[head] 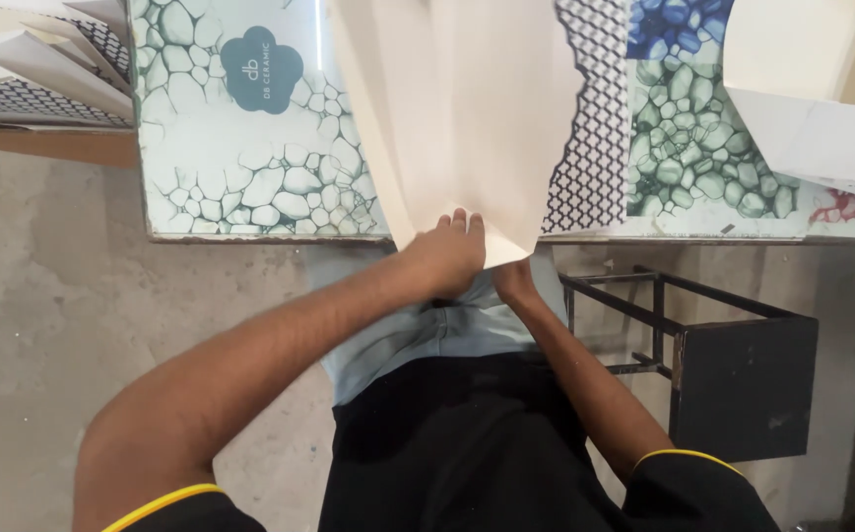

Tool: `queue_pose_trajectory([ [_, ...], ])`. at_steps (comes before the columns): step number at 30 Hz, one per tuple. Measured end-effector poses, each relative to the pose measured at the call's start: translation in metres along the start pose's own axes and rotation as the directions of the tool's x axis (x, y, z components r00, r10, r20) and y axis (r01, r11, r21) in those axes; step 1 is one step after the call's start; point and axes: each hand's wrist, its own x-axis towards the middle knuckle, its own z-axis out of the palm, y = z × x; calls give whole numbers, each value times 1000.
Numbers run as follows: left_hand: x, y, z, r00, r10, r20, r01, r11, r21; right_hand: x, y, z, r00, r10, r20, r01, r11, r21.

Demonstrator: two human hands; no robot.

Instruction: Folding and assembling white paper bags with printed designs on a table.

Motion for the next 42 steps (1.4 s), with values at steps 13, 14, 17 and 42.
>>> queue_pose_trajectory([
  [13,-23,2,-60,985,-78,-153,111,969,223,55,-317,-15,643,42,764,765,-42,-642],
  [14,-25,5,-70,981,-126,-145,163,947,276,70,-319,-12,582,379,720,801,-114,-588],
  [17,-28,5,-65,966,-207,-152,244,927,286,88,-253,-5,465,252,849,877,-263,-402],
  [42,-43,-22,-24,929,-96,-357,194,949,249,29,-276,26,676,-91,731,712,-174,-680],
])
